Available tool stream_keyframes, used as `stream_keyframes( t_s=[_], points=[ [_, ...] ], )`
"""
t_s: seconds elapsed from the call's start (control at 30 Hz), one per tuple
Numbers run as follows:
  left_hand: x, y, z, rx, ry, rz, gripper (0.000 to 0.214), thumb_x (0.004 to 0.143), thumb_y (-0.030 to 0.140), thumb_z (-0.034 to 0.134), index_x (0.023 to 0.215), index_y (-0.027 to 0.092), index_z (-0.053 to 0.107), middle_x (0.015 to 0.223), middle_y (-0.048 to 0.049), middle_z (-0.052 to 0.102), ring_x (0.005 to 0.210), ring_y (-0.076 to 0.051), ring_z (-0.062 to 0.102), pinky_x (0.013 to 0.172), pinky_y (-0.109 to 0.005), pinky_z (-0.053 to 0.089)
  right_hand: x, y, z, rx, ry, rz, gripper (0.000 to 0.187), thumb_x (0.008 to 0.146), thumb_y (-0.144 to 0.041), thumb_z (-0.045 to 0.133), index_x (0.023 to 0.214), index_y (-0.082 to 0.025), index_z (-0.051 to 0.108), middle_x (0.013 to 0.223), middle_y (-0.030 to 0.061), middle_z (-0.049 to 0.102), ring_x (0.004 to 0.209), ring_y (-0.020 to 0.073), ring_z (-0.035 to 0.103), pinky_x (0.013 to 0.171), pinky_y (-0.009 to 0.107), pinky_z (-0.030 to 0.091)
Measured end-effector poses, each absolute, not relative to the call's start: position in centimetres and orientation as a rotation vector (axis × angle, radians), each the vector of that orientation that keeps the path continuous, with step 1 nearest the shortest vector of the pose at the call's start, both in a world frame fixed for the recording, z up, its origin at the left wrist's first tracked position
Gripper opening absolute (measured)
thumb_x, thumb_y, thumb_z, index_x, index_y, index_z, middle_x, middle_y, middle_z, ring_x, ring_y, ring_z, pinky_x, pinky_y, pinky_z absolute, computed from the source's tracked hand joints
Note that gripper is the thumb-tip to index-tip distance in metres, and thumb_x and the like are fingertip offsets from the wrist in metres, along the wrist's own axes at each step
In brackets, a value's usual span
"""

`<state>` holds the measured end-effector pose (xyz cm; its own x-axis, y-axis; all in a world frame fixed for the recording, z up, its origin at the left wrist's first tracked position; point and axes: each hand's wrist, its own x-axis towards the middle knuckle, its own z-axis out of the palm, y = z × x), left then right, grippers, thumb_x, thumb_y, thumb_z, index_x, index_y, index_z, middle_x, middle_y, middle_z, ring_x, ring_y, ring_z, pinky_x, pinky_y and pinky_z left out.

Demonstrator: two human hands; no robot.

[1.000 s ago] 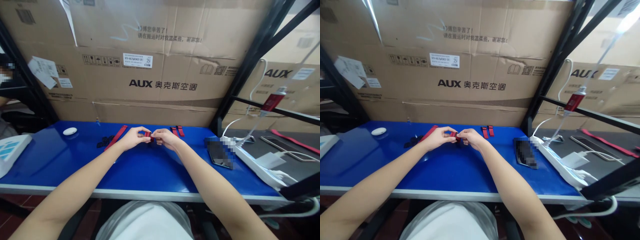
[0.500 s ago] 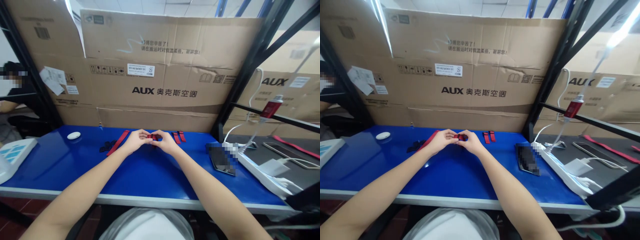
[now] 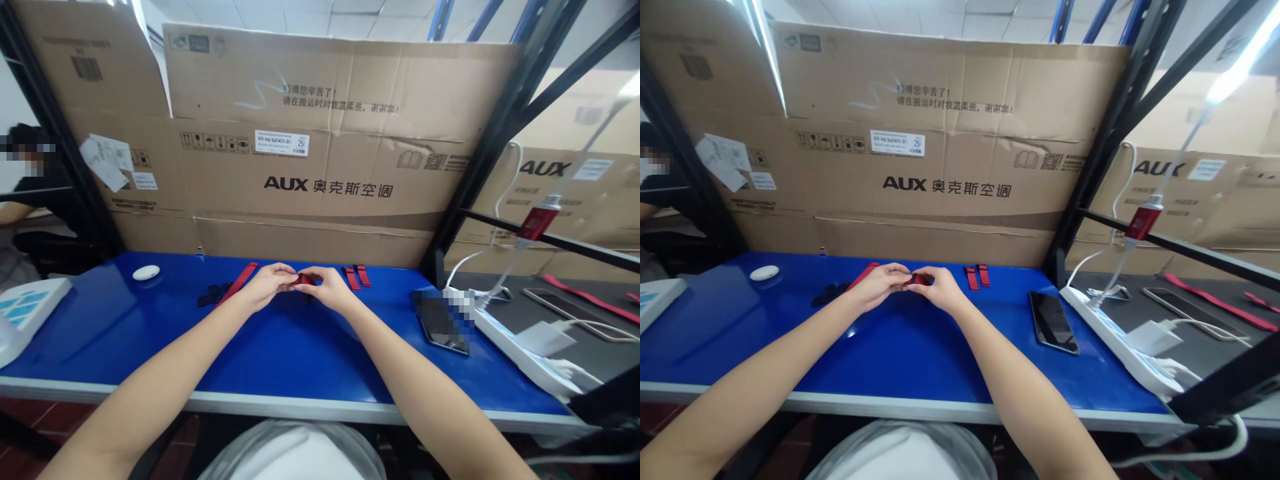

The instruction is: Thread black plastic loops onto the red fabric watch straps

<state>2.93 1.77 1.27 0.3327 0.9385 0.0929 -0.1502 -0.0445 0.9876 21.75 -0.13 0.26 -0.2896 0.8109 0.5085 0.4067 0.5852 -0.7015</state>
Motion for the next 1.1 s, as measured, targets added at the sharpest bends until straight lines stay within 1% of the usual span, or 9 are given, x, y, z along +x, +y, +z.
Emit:
stream_keyframes(
  t_s=[0.13,0.27,0.4,0.5,0.6,0.7,0.8,0.9,1.1],
  points=[
    [1.5,2.6,1.7,1.325,1.095,0.982,0.026,0.059,0.012,0.076,0.083,0.012,0.065,0.064,-0.0040,0.068,0.056,-0.014,0.064,0.066,-0.029,0.053,22.9,0.4,0.4,-1.083,-2.108,0.384,0.026,0.073,-0.033,0.073,0.095,-0.018,0.073,0.087,0.0037,0.072,0.079,0.0183,0.064,0.077,0.029,0.046],
    [0.5,3.0,1.3,1.578,1.245,0.798,0.021,0.061,0.014,0.072,0.082,0.011,0.069,0.061,-0.0046,0.067,0.056,-0.015,0.063,0.063,-0.029,0.053,23.6,1.3,-0.1,-1.176,-2.320,0.281,0.021,0.071,-0.029,0.076,0.091,-0.021,0.073,0.087,0.0030,0.072,0.083,0.0200,0.063,0.077,0.030,0.045],
    [0.3,2.4,0.9,1.968,1.227,0.518,0.022,0.066,0.031,0.074,0.080,0.014,0.073,0.071,-0.0055,0.070,0.066,-0.018,0.064,0.064,-0.027,0.051,23.7,2.3,-1.4,-1.367,-2.202,0.175,0.046,0.072,-0.029,0.076,0.115,-0.022,0.064,0.116,0.0071,0.066,0.107,0.0227,0.059,0.091,0.032,0.044],
    [0.7,1.4,1.0,2.314,1.193,0.460,0.028,0.067,0.042,0.074,0.080,0.017,0.074,0.081,-0.0056,0.070,0.074,-0.019,0.064,0.065,-0.026,0.049,23.8,2.7,-1.8,-1.604,-2.074,0.098,0.035,0.074,-0.037,0.073,0.104,-0.020,0.067,0.108,0.0081,0.067,0.102,0.0228,0.061,0.086,0.032,0.046],
    [1.3,0.6,0.9,2.596,1.119,0.537,0.028,0.073,0.040,0.072,0.092,0.019,0.072,0.101,-0.0074,0.066,0.086,-0.021,0.064,0.077,-0.030,0.050,23.9,2.7,-1.5,-1.657,-2.116,0.103,0.027,0.077,-0.041,0.070,0.094,-0.020,0.069,0.103,0.0072,0.069,0.095,0.0221,0.063,0.083,0.031,0.048],
    [1.8,0.2,0.1,2.801,1.016,0.571,0.034,0.085,0.034,0.062,0.115,0.020,0.065,0.122,-0.0102,0.060,0.111,-0.024,0.057,0.098,-0.036,0.043,24.1,2.0,-1.5,-1.581,-2.265,0.070,0.033,0.082,-0.040,0.063,0.107,-0.019,0.069,0.111,0.0101,0.068,0.104,0.0253,0.062,0.091,0.033,0.046],
    [2.0,0.1,-1.0,2.936,1.020,0.483,0.036,0.094,0.032,0.046,0.125,0.018,0.060,0.131,-0.0119,0.057,0.121,-0.027,0.051,0.104,-0.040,0.038,24.4,0.8,-2.4,-1.487,-2.375,0.013,0.042,0.090,-0.036,0.050,0.124,-0.014,0.062,0.129,0.0147,0.060,0.122,0.0280,0.053,0.104,0.038,0.039],
    [1.8,-0.2,-1.6,2.947,1.055,0.428,0.041,0.097,0.034,0.038,0.130,0.017,0.056,0.135,-0.0125,0.055,0.122,-0.027,0.051,0.104,-0.042,0.037,24.5,-0.5,-3.5,-1.459,-2.354,0.042,0.050,0.095,-0.035,0.037,0.137,-0.010,0.049,0.146,0.0158,0.043,0.138,0.0261,0.037,0.114,0.040,0.027],
    [0.8,-1.2,-1.3,2.748,1.088,0.418,0.051,0.094,0.043,0.040,0.139,0.020,0.049,0.146,-0.0097,0.045,0.135,-0.027,0.040,0.113,-0.040,0.028,23.9,-1.8,-3.8,-1.484,-2.310,0.164,0.069,0.094,-0.058,0.031,0.143,-0.011,0.042,0.153,0.0155,0.032,0.143,0.0280,0.025,0.117,0.043,0.018]
  ],
)
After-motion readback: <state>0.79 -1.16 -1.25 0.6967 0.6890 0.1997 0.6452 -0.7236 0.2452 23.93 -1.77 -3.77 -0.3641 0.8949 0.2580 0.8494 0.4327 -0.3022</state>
